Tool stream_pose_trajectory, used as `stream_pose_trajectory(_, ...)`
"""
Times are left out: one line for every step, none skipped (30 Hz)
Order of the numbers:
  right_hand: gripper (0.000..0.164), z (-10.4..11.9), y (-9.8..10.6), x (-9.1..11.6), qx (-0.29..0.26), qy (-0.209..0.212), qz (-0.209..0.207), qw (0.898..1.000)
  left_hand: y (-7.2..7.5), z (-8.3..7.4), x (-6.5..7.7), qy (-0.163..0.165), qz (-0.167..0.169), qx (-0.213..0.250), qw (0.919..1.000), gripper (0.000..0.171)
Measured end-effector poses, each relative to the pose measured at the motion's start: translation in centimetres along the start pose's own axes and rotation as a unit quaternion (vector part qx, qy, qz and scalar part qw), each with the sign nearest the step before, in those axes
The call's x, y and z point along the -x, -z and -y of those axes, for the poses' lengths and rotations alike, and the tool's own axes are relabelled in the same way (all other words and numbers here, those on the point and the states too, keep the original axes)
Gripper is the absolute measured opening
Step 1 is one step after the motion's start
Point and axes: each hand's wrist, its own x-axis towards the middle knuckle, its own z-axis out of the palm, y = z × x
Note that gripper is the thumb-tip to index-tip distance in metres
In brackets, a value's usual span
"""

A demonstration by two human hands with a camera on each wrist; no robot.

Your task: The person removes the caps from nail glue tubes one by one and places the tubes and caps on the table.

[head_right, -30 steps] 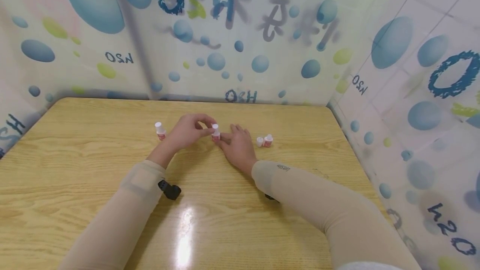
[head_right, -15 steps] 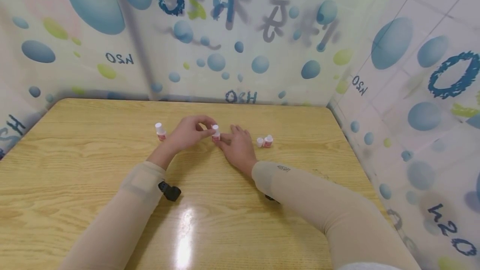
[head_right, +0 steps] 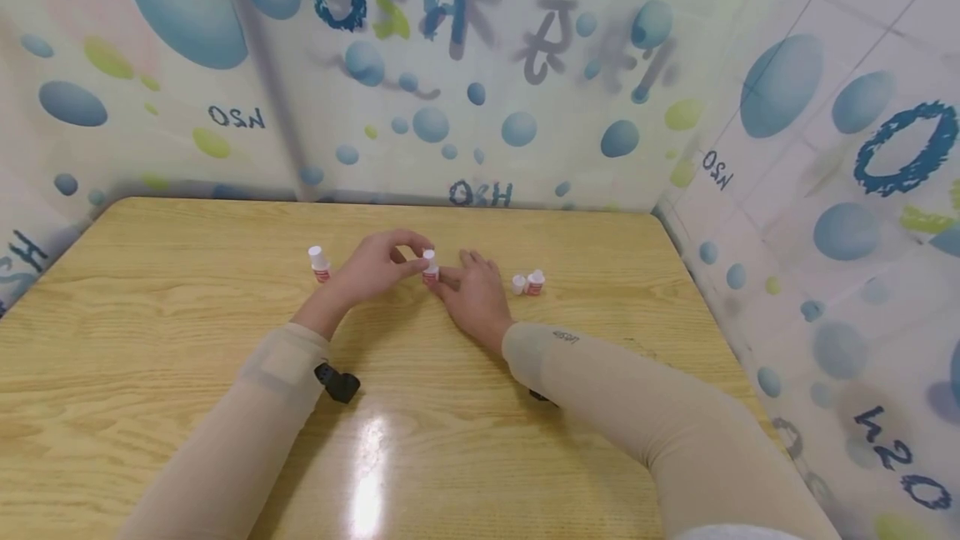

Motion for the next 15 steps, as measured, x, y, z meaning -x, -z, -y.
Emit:
stream_pose_trajectory(0.041, -0.02, 0.01, 0.0, 0.0, 0.0, -0.001, 1.0, 0.02, -0.03, 0.0, 0.002, 0.0, 0.001, 1.0, 0.028)
stream_pose_trajectory(0.041, -0.02, 0.02, 0.01, 0.0, 0.001, -0.001, 1.0, 0.03, -0.07, -0.01, 0.004, 0.0, 0.001, 1.0, 0.026)
stream_pose_trajectory(0.041, -0.01, 0.03, 0.03, 0.0, 0.0, 0.0, 1.0, 0.04, -0.09, -0.03, 0.007, -0.001, 0.001, 1.0, 0.025)
stream_pose_trajectory(0.041, -0.01, 0.05, 0.04, 0.001, 0.0, 0.0, 1.0, 0.03, -0.13, -0.05, 0.01, -0.003, 0.001, 0.9999, 0.023)
stream_pose_trajectory(0.041, 0.01, 0.06, 0.05, 0.001, -0.001, 0.001, 1.0, 0.02, -0.14, -0.08, 0.014, -0.005, 0.001, 0.9999, 0.022)
stream_pose_trajectory(0.041, 0.03, 0.08, 0.06, 0.001, -0.002, 0.002, 1.0, 0.0, -0.18, -0.11, 0.017, -0.008, 0.001, 0.9998, 0.022)
stream_pose_trajectory(0.041, 0.06, 0.11, 0.07, 0.002, -0.002, 0.002, 1.0, -0.02, -0.21, -0.15, 0.021, -0.009, 0.001, 0.9997, 0.021)
stream_pose_trajectory(0.041, 0.1, 0.13, 0.08, 0.002, -0.003, 0.004, 1.0, -0.05, -0.22, -0.19, 0.024, -0.011, 0.0, 0.9997, 0.021)
stream_pose_trajectory(0.041, 0.12, 0.15, 0.08, 0.003, -0.003, 0.005, 1.0, -0.07, -0.24, -0.23, 0.027, -0.013, 0.001, 0.9995, 0.021)
stream_pose_trajectory(0.041, 0.12, 0.16, 0.07, 0.003, -0.003, 0.005, 1.0, -0.1, -0.27, -0.25, 0.03, -0.015, 0.001, 0.9994, 0.021)
stream_pose_trajectory(0.041, 0.14, 0.18, 0.07, 0.005, -0.004, 0.006, 1.0, -0.11, -0.27, -0.28, 0.032, -0.017, 0.001, 0.9993, 0.021)
stream_pose_trajectory(0.042, 0.15, 0.19, 0.06, 0.005, -0.004, 0.006, 1.0, -0.13, -0.29, -0.29, 0.033, -0.018, 0.002, 0.9993, 0.022)
stream_pose_trajectory(0.042, 0.15, 0.2, 0.05, 0.006, -0.004, 0.007, 1.0, -0.14, -0.3, -0.3, 0.034, -0.02, 0.001, 0.9992, 0.022)
stream_pose_trajectory(0.042, 0.14, 0.19, 0.04, 0.007, -0.005, 0.008, 1.0, -0.15, -0.3, -0.3, 0.034, -0.022, 0.0, 0.9992, 0.022)
stream_pose_trajectory(0.042, 0.14, 0.19, 0.04, 0.007, -0.004, 0.007, 1.0, -0.17, -0.31, -0.3, 0.034, -0.024, -0.001, 0.9992, 0.022)
